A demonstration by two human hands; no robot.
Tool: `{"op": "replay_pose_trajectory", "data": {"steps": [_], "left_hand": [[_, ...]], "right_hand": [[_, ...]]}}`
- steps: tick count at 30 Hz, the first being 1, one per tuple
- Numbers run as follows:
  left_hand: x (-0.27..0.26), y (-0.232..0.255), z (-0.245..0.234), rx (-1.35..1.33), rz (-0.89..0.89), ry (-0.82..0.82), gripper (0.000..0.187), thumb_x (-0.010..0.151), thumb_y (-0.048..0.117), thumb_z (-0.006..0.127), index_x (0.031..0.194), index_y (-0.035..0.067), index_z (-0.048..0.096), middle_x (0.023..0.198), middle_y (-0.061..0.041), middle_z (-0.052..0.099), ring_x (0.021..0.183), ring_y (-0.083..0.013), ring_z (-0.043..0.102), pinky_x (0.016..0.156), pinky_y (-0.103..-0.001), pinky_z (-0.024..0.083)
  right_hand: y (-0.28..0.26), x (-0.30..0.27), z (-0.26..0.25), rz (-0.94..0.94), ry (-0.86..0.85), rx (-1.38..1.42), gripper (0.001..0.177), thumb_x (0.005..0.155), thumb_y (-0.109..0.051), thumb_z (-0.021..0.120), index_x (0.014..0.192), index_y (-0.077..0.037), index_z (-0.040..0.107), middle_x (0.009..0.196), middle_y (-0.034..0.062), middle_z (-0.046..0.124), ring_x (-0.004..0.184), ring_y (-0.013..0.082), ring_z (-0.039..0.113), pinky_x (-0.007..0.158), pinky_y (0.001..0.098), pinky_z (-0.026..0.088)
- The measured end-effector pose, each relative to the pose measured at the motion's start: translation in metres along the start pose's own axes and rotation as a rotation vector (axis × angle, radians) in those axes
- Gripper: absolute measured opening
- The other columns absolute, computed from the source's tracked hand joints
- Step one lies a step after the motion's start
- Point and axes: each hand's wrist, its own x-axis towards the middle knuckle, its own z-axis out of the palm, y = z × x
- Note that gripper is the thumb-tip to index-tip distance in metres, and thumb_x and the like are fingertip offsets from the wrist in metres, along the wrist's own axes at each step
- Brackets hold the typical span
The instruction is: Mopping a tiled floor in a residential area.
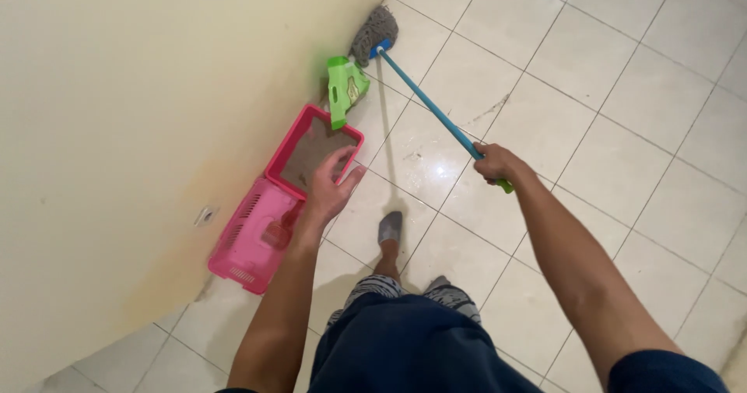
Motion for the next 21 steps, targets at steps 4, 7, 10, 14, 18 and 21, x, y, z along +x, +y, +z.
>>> {"op": "replay_pose_trajectory", "data": {"steps": [4,7,10,14,18,21], "left_hand": [[-0.005,0.004,0.003,0.075,-0.142,-0.017,0.051,0.087,0.028,0.078,0.134,0.009,0.065,0.130,-0.010,0.069,0.108,-0.0221,0.071,0.088,-0.034,0.058],[-0.015,-0.008,0.014,0.102,-0.007,-0.025,0.048,0.090,0.028,0.078,0.132,0.007,0.066,0.130,-0.011,0.069,0.121,-0.0213,0.065,0.090,-0.035,0.058],[-0.022,-0.007,0.033,0.082,-0.001,-0.027,0.049,0.091,0.029,0.080,0.133,0.007,0.065,0.129,-0.011,0.070,0.120,-0.0217,0.066,0.096,-0.035,0.055],[-0.045,0.006,0.061,0.057,-0.041,-0.075,0.048,0.090,0.031,0.078,0.132,0.010,0.067,0.131,-0.009,0.070,0.122,-0.0207,0.064,0.093,-0.035,0.054],[-0.050,0.013,0.083,0.105,-0.090,-0.160,0.049,0.088,0.033,0.079,0.131,0.012,0.067,0.131,-0.009,0.069,0.122,-0.0217,0.064,0.092,-0.035,0.053],[-0.034,0.006,0.092,0.133,-0.037,-0.204,0.049,0.087,0.032,0.080,0.130,0.012,0.068,0.133,-0.009,0.069,0.122,-0.0236,0.063,0.093,-0.037,0.053]], "right_hand": [[0.083,0.018,0.004,-0.001,0.103,-0.242,0.062,0.098,-0.027,0.051,0.158,-0.033,0.038,0.102,0.0125,0.070,0.081,0.0278,0.067,0.073,0.0463,0.057],[0.109,-0.038,0.000,0.090,0.194,-0.404,0.059,0.101,-0.032,0.047,0.158,-0.042,0.037,0.122,0.0102,0.070,0.099,0.0312,0.069,0.084,0.0495,0.055],[0.141,-0.097,-0.012,0.210,0.174,-0.320,0.055,0.103,-0.034,0.046,0.157,-0.044,0.042,0.119,0.0108,0.073,0.097,0.0293,0.069,0.085,0.0478,0.056],[0.170,-0.202,-0.012,0.315,0.108,-0.191,0.051,0.104,-0.034,0.049,0.154,-0.040,0.049,0.085,0.0091,0.067,0.068,0.0219,0.057,0.065,0.0400,0.050],[0.182,-0.248,-0.020,0.450,0.018,-0.076,0.047,0.106,-0.034,0.051,0.153,-0.036,0.052,0.064,0.0035,0.049,0.053,0.0140,0.037,0.052,0.0322,0.038],[0.170,-0.242,-0.028,0.465,-0.002,-0.056,0.047,0.107,-0.033,0.048,0.154,-0.037,0.051,0.064,0.0027,0.044,0.052,0.0136,0.036,0.052,0.0324,0.037]]}}
